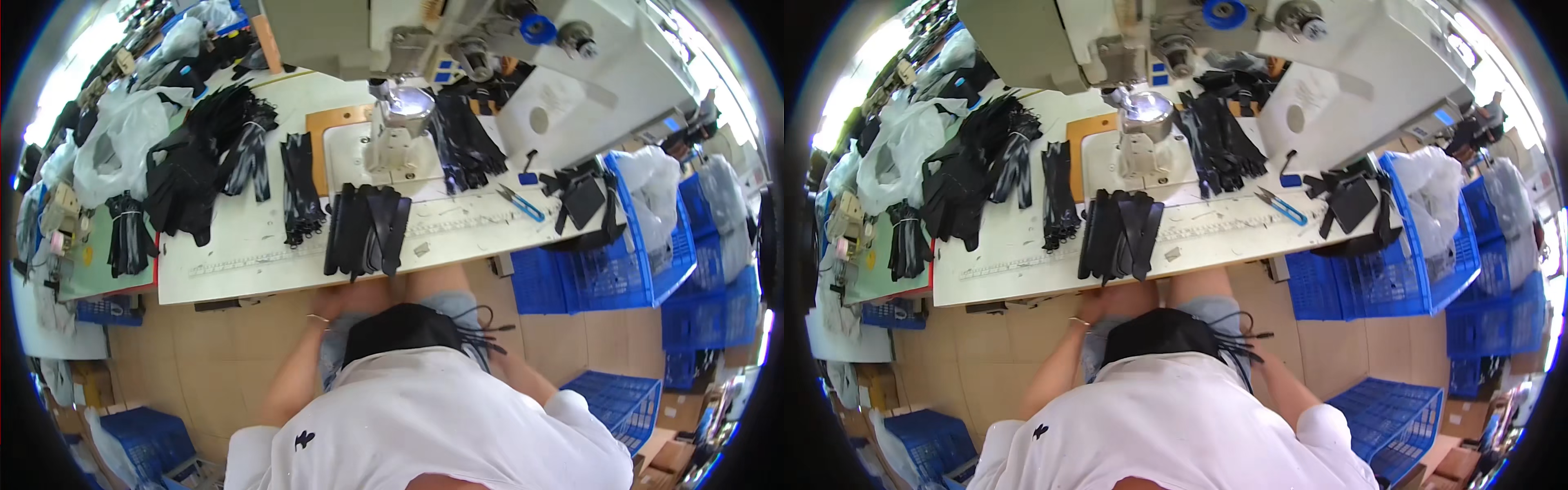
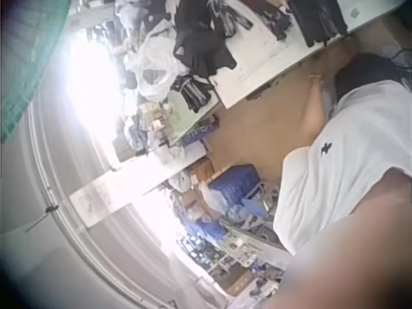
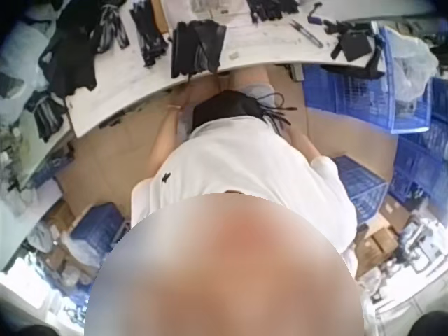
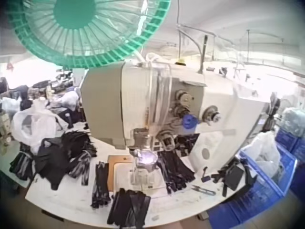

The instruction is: Aligning and sewing black fabric components at an industrial sewing machine.

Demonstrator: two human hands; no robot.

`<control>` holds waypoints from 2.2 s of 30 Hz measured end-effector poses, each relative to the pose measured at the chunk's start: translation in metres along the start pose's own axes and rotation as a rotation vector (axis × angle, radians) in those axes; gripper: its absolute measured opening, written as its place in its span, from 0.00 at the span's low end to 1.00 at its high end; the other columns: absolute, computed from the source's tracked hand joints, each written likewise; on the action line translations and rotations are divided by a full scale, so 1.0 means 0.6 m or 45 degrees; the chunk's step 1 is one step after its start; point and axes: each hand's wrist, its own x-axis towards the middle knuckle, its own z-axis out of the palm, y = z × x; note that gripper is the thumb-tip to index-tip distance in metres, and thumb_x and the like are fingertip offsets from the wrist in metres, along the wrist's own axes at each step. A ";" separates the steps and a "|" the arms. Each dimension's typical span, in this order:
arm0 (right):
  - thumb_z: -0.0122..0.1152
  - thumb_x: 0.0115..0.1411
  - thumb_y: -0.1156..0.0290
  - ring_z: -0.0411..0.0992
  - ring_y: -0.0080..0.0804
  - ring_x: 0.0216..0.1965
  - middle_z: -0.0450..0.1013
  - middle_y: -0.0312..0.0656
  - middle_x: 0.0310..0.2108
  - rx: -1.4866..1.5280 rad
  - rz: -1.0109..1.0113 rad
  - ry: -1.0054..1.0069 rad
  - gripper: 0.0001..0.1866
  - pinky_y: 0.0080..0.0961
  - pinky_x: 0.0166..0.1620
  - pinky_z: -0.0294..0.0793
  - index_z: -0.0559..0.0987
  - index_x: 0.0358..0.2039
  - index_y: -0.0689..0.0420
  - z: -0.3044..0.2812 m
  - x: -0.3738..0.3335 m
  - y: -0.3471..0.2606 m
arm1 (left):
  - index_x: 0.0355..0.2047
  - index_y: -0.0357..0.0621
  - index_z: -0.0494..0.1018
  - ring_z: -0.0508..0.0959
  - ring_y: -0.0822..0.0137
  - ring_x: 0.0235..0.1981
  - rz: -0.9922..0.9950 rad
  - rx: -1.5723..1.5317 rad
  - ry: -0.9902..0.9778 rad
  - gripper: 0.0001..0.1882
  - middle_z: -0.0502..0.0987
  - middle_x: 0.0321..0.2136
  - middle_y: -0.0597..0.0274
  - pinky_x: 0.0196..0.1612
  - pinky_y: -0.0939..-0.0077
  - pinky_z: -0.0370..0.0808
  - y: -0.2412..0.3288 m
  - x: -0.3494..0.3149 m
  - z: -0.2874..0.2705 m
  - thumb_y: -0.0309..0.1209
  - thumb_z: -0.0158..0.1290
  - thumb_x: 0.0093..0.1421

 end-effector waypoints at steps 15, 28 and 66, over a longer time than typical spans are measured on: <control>0.63 0.51 0.64 0.69 0.38 0.40 0.70 0.39 0.33 -1.645 -1.771 0.979 0.17 0.35 0.42 0.66 0.77 0.41 0.54 0.148 -0.126 -0.501 | 0.45 0.42 0.73 0.74 0.49 0.46 0.224 0.110 -0.154 0.15 0.74 0.45 0.46 0.52 0.63 0.69 0.132 -0.158 -0.139 0.31 0.46 0.59; 0.66 0.47 0.71 0.71 0.39 0.38 0.71 0.39 0.31 -1.453 -1.556 1.063 0.15 0.36 0.41 0.65 0.72 0.35 0.51 0.152 -0.088 -0.510 | 0.52 0.51 0.69 0.59 0.52 0.61 1.116 0.546 0.409 0.30 0.63 0.58 0.63 0.59 0.55 0.59 0.254 -0.015 -0.457 0.40 0.61 0.47; 0.60 0.51 0.83 0.67 0.17 0.27 0.69 0.33 0.22 -0.383 -0.953 -0.006 0.35 0.17 0.33 0.70 0.62 0.60 0.57 0.085 -0.254 -0.351 | 0.19 0.43 0.72 0.72 0.56 0.34 0.451 0.254 0.212 0.13 0.69 0.27 0.58 0.36 0.63 0.70 0.441 -0.064 -0.279 0.34 0.65 0.42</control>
